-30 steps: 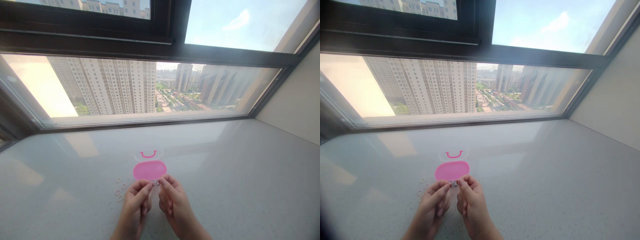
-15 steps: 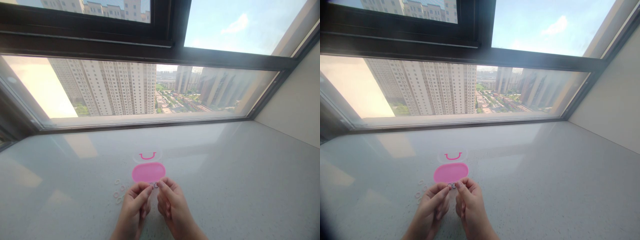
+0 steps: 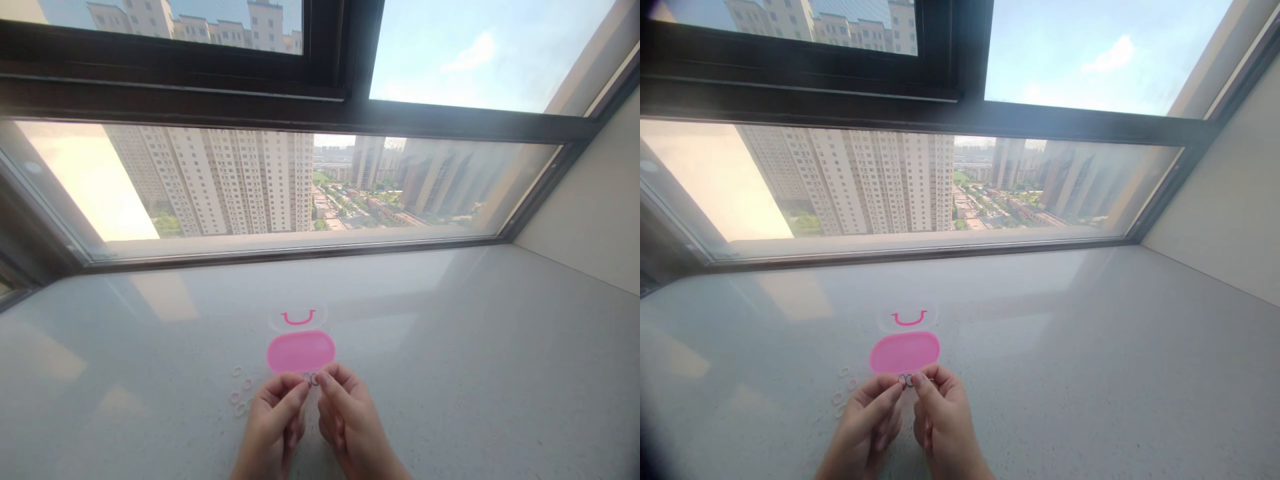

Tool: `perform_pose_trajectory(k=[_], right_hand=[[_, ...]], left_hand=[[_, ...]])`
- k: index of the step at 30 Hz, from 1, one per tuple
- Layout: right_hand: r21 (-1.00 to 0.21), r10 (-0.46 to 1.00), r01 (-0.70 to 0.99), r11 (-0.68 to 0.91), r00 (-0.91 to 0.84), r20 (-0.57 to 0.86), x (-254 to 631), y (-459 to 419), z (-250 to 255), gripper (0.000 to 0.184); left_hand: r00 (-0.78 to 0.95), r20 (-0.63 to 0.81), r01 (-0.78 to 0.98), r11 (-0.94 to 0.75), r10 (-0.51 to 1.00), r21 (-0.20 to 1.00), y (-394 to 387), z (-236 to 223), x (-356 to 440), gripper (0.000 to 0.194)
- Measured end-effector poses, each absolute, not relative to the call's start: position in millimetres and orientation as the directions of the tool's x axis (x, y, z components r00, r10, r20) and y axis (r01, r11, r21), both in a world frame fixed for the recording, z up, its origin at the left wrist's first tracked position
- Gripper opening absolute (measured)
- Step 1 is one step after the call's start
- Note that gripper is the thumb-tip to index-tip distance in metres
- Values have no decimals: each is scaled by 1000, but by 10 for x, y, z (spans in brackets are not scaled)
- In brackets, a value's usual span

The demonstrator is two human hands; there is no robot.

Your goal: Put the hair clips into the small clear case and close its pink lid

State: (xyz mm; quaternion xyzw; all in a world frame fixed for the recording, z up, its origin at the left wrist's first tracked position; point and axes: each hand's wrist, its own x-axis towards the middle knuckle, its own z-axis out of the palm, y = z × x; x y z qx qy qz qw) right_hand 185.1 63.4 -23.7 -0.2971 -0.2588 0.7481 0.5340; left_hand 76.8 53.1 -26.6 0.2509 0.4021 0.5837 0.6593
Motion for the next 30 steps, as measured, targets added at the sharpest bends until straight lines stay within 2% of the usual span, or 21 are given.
perform_pose_trajectory(k=[7, 18, 30], right_hand=[[-711, 949, -633, -306, -261, -176, 1841, 641, -266, 35], [-720, 945, -614, -323, -247, -214, 1821, 658, -295, 37], [-730, 934, -590, -345, -289, -208, 1812, 674, -313, 37]], left_hand=[[-22, -246, -549, 194, 969, 813, 533, -286, 776, 24], [-190, -213, -384, 127, 959, 915, 551, -289, 809, 36], [-249, -145, -336, 55, 957, 940, 542, -311, 794, 33]])
